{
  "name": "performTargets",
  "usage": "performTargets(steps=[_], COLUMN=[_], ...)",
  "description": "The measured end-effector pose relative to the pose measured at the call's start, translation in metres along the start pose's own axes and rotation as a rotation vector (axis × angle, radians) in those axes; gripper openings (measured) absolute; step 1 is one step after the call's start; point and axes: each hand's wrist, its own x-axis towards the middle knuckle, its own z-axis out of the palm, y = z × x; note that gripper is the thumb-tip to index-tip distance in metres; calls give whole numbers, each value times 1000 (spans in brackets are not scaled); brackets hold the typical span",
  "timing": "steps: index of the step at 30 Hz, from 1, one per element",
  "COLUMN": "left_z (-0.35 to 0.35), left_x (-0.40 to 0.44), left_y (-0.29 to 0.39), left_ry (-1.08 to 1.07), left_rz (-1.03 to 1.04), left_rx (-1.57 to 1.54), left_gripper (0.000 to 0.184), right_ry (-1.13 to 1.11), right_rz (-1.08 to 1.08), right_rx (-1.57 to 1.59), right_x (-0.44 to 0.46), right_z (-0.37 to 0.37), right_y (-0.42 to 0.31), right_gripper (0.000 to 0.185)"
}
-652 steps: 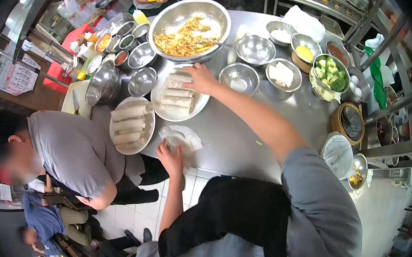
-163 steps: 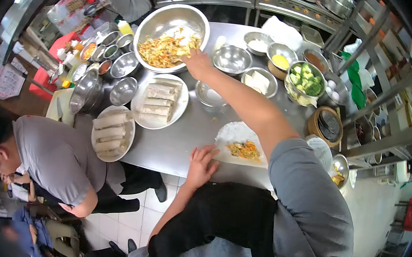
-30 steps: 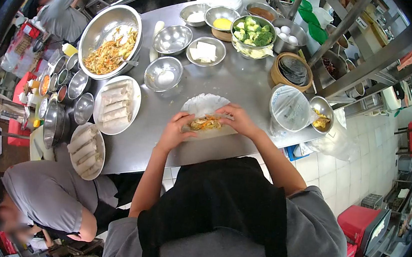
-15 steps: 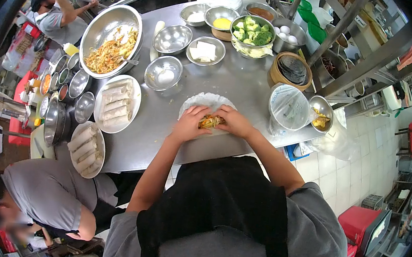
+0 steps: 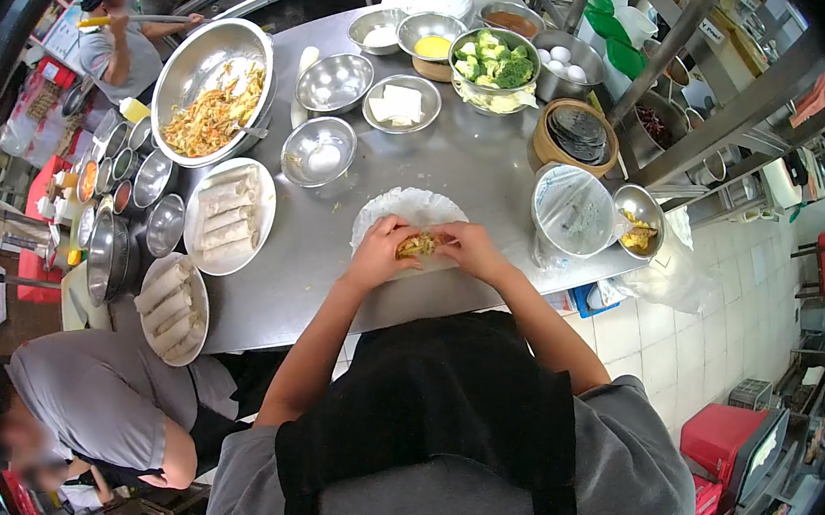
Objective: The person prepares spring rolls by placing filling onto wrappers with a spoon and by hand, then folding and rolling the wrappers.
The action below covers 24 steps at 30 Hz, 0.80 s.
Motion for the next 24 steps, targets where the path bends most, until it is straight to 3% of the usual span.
performTargets(steps=[3, 6, 9, 12, 18, 24], left_z=[-9, -9, -9, -21, -23, -6], left_x=[0, -3, -8, -16, -19, -18], left_y=[-1, -11, -16, -10, -6, -22], left_ry=[-56, -122, -92, -55, -56, -67], left_rz=[-28, -90, -72, -96, -105, -136], left_rx=[-10, -58, -52, -32, 36, -36], left_gripper=[52, 56, 62, 66, 69, 65], right_ry=[96, 110, 140, 16, -125, -61], right_rz=[-2, 76, 82, 72, -179, -63], right_rx=[-147, -99, -7, -22, -197, -150], right_x=[4, 7, 8, 2, 4, 8], right_z=[-2, 8, 11, -11, -9, 9], right_y=[-3, -4, 2, -1, 6, 13], right_gripper=[18, 16, 19, 31, 47, 50])
